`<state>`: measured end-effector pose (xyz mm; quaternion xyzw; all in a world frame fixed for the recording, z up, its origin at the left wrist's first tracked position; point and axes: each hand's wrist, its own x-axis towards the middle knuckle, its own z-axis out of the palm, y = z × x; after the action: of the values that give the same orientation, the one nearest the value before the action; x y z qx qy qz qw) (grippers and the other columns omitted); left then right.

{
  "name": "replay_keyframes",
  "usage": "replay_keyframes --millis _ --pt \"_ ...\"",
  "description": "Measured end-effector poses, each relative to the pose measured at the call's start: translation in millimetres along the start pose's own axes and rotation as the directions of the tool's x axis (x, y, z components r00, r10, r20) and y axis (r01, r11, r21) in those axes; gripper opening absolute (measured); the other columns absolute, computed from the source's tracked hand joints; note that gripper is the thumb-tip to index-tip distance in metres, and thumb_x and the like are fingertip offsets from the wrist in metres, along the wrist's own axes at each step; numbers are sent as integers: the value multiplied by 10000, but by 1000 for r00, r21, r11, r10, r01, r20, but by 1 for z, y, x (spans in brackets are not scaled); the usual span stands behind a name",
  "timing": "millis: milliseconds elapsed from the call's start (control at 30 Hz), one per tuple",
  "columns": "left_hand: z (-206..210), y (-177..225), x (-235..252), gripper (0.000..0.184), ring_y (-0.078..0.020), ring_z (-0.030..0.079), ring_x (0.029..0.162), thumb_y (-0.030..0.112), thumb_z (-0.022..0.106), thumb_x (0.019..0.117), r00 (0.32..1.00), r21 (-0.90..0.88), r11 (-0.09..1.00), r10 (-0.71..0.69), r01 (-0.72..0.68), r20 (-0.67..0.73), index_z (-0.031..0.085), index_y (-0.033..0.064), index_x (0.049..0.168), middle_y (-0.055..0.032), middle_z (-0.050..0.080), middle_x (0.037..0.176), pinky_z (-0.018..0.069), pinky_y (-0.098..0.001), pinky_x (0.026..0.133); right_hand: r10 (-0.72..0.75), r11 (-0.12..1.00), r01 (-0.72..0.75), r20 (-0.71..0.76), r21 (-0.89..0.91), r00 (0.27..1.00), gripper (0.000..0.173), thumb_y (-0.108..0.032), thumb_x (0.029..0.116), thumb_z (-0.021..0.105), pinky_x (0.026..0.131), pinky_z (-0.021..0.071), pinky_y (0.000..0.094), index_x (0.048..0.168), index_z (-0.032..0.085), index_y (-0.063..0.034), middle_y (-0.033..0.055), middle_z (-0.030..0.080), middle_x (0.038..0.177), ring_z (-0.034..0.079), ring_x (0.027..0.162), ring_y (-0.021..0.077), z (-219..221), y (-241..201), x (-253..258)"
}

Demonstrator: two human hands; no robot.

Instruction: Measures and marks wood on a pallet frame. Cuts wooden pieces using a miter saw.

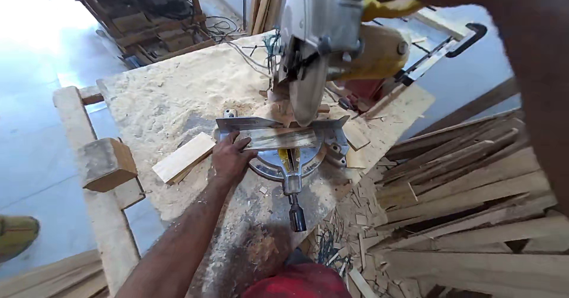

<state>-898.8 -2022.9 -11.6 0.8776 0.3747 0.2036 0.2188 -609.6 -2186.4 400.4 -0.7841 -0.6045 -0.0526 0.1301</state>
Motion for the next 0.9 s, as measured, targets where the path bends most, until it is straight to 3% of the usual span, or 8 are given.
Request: replay_keyframes --millis 100,133,200,300,433,667,900 --pt "1 1 0 461 -251 565 1314 620 739 853 1000 15 1000 23 -23 -9 752 356 1231 30 578 1486 404 -552 1117 64 988 -31 222 -149 973 223 -368 836 751 572 496 428 841 652 -169 8 597 699 601 638 143 -4 -29 -22" --pt "1 1 0 462 -246 569 1309 629 734 853 999 12 999 31 -31 -20 756 356 1224 32 584 1480 400 -551 1116 103 970 -35 276 -240 956 339 -441 827 765 505 444 488 747 606 -152 45 550 622 569 576 212 0 -39 -32" --pt "1 2 0 456 -240 581 1286 636 734 847 998 8 999 38 -38 -42 763 358 1207 36 595 1465 403 -544 1111 155 939 -28 350 -344 924 348 -473 813 779 502 440 536 756 606 -176 46 546 621 578 590 260 17 -54 -59" --pt "3 1 0 458 -247 576 1295 652 711 861 999 10 999 42 -41 -32 762 355 1206 15 596 1464 388 -543 1132 226 906 -101 267 -411 937 246 -385 813 747 466 428 551 836 606 -186 59 561 635 603 592 311 55 -64 -101" --pt "8 -2 1 469 -236 564 1314 677 676 874 998 22 998 55 -54 -39 757 360 1209 9 598 1461 373 -528 1145 272 870 -161 183 -465 945 216 -314 801 730 474 434 553 841 595 -151 94 581 671 624 618 349 86 -72 -131" --pt "9 -4 1 476 -224 557 1329 677 675 872 997 -16 998 55 -56 -59 766 348 1204 12 599 1461 355 -516 1165 72 889 -41 52 -456 996 268 -350 837 606 435 421 538 839 597 -82 126 580 644 624 566 366 115 -62 -155" --pt "10 -5 1 461 -219 571 1310 660 682 875 994 -8 998 63 -64 -84 767 346 1201 13 606 1453 363 -510 1156 65 895 -37 46 -444 997 275 -354 849 599 434 414 532 817 588 -81 127 580 658 620 569 366 118 -63 -156"
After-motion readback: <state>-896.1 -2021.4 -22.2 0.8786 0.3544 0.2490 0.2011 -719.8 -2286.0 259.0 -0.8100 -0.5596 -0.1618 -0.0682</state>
